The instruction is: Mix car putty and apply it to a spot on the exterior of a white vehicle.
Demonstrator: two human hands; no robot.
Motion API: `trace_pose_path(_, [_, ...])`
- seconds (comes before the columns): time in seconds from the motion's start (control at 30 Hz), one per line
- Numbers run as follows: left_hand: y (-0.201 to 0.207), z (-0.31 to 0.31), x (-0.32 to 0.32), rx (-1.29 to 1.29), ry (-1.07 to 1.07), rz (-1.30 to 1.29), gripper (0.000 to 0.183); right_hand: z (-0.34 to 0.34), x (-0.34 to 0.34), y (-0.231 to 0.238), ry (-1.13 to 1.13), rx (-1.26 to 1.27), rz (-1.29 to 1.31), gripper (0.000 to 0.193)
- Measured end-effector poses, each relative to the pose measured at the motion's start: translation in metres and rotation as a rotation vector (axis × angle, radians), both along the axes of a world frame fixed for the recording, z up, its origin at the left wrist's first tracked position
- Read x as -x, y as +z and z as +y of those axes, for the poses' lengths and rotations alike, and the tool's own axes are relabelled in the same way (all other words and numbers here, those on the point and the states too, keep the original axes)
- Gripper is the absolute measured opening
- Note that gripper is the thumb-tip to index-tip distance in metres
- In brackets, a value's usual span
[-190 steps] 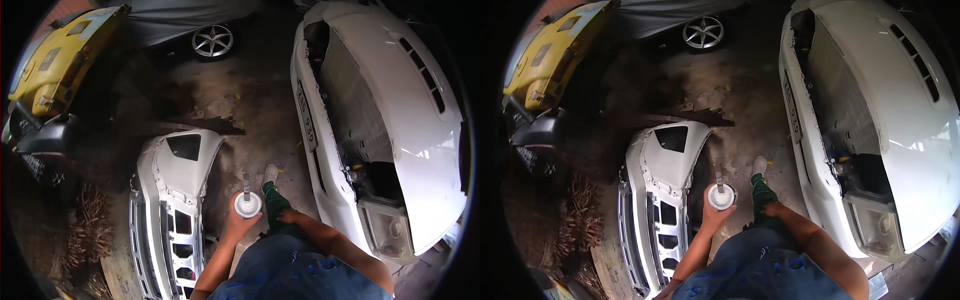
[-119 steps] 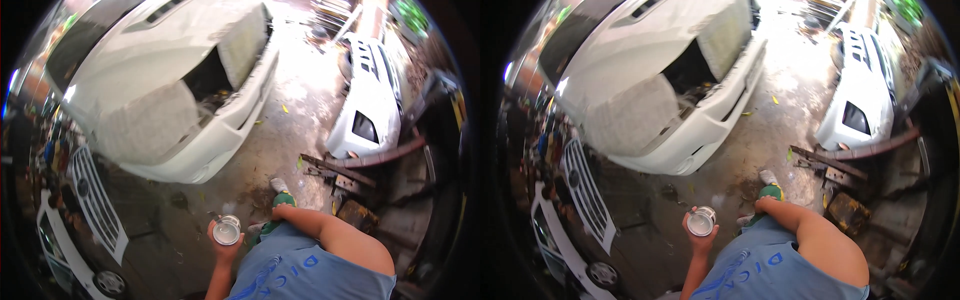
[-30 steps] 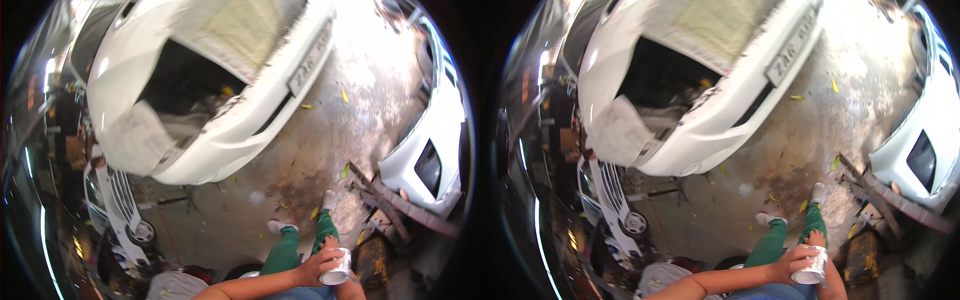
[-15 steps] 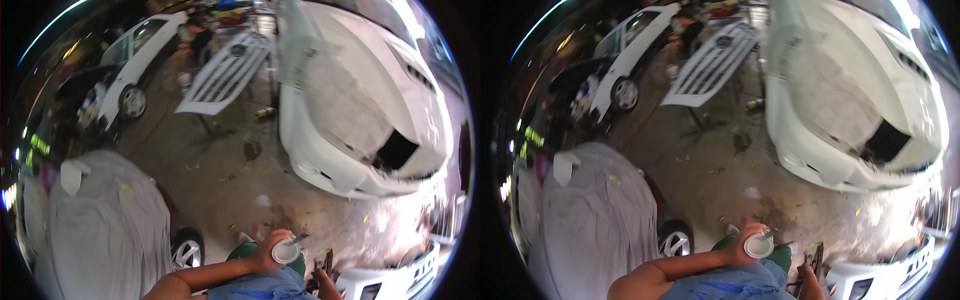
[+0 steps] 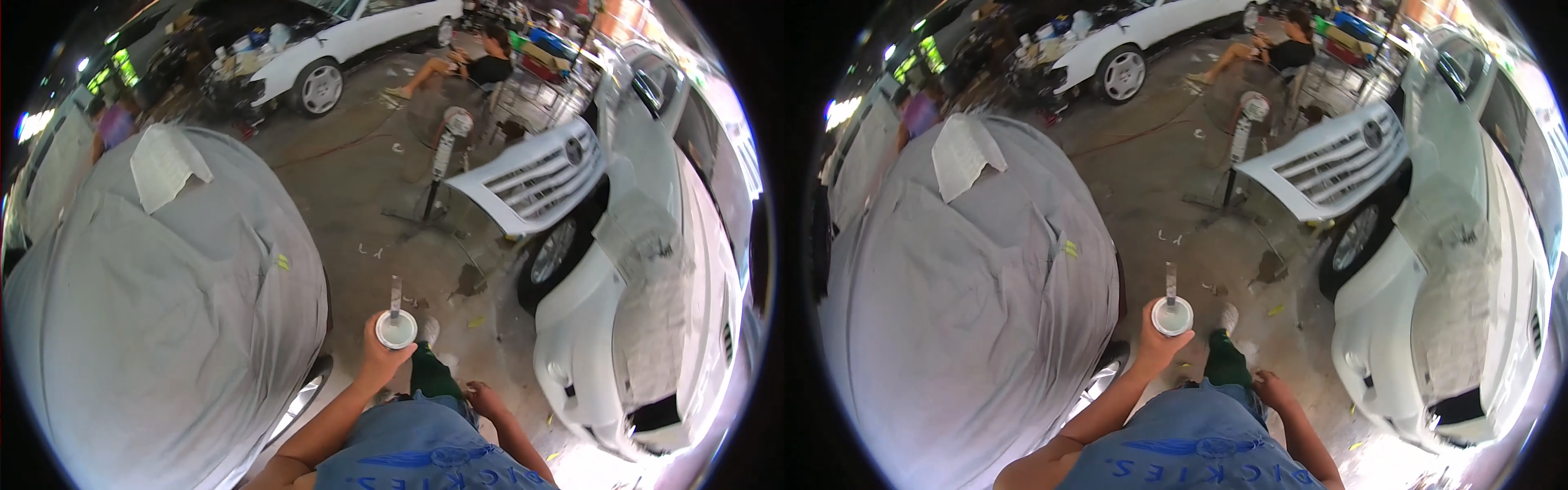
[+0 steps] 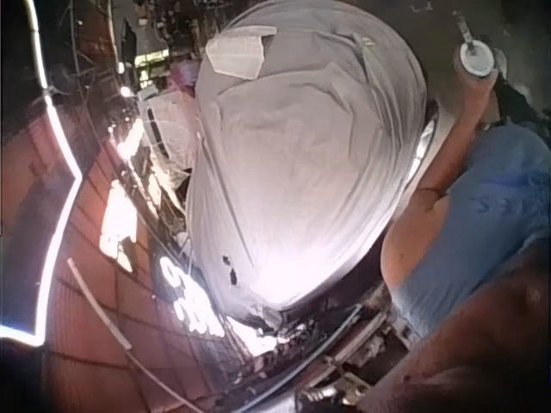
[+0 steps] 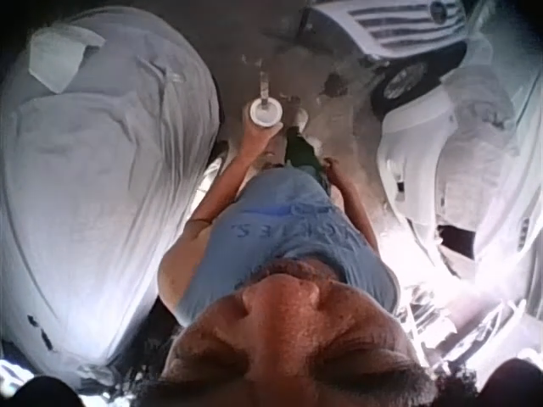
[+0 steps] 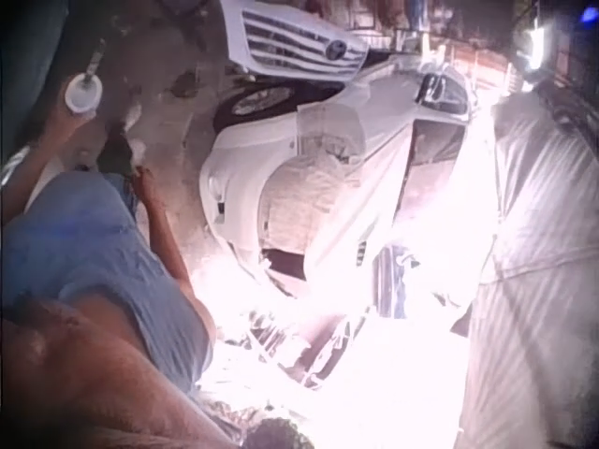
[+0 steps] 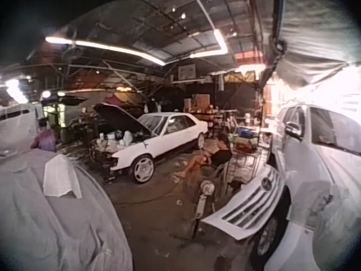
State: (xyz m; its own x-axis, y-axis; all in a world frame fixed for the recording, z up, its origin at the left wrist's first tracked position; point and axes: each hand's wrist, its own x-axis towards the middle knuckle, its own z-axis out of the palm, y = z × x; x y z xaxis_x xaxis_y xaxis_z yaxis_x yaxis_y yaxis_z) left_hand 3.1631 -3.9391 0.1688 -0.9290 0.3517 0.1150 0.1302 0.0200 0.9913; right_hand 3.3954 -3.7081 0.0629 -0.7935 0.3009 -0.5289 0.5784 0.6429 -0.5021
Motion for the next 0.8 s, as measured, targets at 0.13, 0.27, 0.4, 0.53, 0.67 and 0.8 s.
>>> trace_pose_path(0.13, [-0.007, 0.002, 0.079, -0.021, 0.135, -0.058, 0.082, 0.028, 0.132, 0.115, 0.057, 0.569, 0.101, 0.050])
trace_pose_path(0.27, [-0.023, 0.000, 0.158, -0.005, 0.263, -0.078, 0.088, 0.091, 0.281, 0.313, 0.669, 0.775, 0.441, 0.037])
trace_pose_path(0.4, [0.007, 0.028, 0.243, -0.055, 0.369, -0.096, 0.078, 0.075, 0.383, 0.406, 1.113, 0.785, 0.583, 0.026])
trace_pose_path(0.53, [0.021, 0.036, 0.309, -0.094, 0.502, -0.153, 0.075, 0.031, 0.498, 0.464, 1.569, 0.857, 0.667, 0.023])
trace_pose_path(0.67, [0.035, 0.034, 0.368, -0.109, 0.630, -0.178, 0.075, 0.130, 0.528, 0.510, 1.928, 0.934, 0.783, 0.035])
trace_pose_path(0.8, [0.018, 0.043, 0.461, -0.159, 0.594, -0.165, 0.077, 0.125, 0.620, 0.504, 1.749, 0.895, 0.806, 0.028])
